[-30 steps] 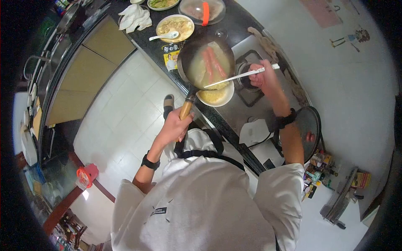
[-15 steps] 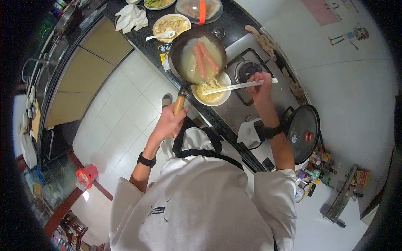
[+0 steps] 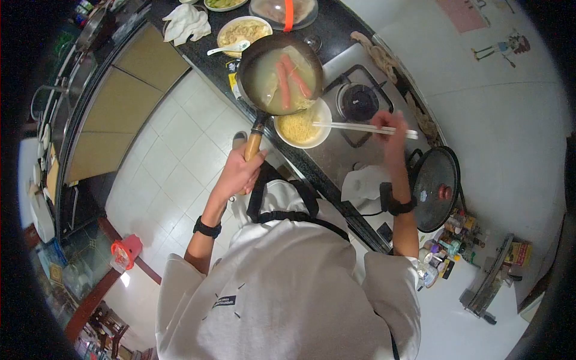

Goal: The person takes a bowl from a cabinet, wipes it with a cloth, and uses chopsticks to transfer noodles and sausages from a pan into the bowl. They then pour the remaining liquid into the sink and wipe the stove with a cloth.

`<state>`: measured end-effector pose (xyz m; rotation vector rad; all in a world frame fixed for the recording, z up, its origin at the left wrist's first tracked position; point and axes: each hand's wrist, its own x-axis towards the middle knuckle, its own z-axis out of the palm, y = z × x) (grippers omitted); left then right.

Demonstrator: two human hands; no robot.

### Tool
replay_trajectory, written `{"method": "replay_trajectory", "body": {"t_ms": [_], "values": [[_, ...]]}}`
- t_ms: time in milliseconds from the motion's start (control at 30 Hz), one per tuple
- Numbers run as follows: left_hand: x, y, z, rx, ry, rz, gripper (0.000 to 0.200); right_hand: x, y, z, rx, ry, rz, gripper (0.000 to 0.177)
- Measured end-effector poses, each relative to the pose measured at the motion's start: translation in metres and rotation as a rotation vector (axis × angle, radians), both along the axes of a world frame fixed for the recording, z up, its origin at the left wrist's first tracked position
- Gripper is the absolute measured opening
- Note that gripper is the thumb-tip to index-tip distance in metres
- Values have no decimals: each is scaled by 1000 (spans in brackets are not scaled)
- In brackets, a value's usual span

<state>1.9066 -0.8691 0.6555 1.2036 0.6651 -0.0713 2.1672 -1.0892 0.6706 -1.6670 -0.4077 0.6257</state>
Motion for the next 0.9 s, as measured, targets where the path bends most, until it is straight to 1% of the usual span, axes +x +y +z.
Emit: {"method": "replay_trajectory", "body": {"t_ms": [67, 133, 167, 233, 267, 333, 367, 400, 467, 500, 567, 600, 667, 700, 733, 800, 833, 867, 900], "values": [[-1, 0, 0, -3, 6, 2, 20, 6, -7, 15, 15, 33, 10, 59], [-3, 0, -2, -1, 3, -15, 20, 6, -7, 39, 197, 75, 12, 59], [-3, 0, -2, 0, 4, -13, 20, 5, -4, 49, 198, 77, 14, 59], [-4, -3, -3, 43, 25, -14, 19, 3, 1, 67, 307, 120, 8, 54], [-5, -3, -4, 44, 27, -15, 19, 5, 6, 71, 307, 121, 7, 54], [-6, -4, -6, 19, 0, -20, 20, 19, 23, 72, 63, 74, 115, 54], [-6, -4, -7, 20, 0, -22, 20, 27, 34, 68, -12, 36, 152, 55], [-6, -4, -8, 13, 2, -28, 21, 38, 46, 62, -11, 37, 149, 55], [-6, -4, -8, 7, 5, -34, 21, 58, 68, 51, -56, -42, 449, 54], [-5, -6, -6, 3, 27, -36, 22, 58, 76, 48, -55, -42, 448, 54], [-3, -7, -5, 0, 44, -35, 22, 58, 90, 46, -172, 106, 432, 45], [-3, -8, -6, -19, 44, -35, 22, 63, 91, 40, -173, 104, 435, 45], [-2, -9, -7, -41, 45, -24, 22, 70, 90, 22, -102, 236, 397, 40], [-2, -9, -7, -37, 34, -34, 22, 65, 87, 21, -85, 223, 299, 40], [-2, -8, -7, -31, 23, -42, 22, 63, 83, 16, -86, 223, 310, 40], [-2, -8, -7, -33, 17, -34, 21, 58, 72, 4, 74, 346, 133, 41], [-2, -7, -8, -34, 7, -37, 20, 52, 71, 2, 114, 477, -1, 40], [-2, -6, -7, -34, 7, -34, 20, 50, 66, -4, 114, 477, 2, 40], [-2, -4, -6, -23, 28, -38, 19, 47, 61, -7, 160, 559, -13, 39]]}}
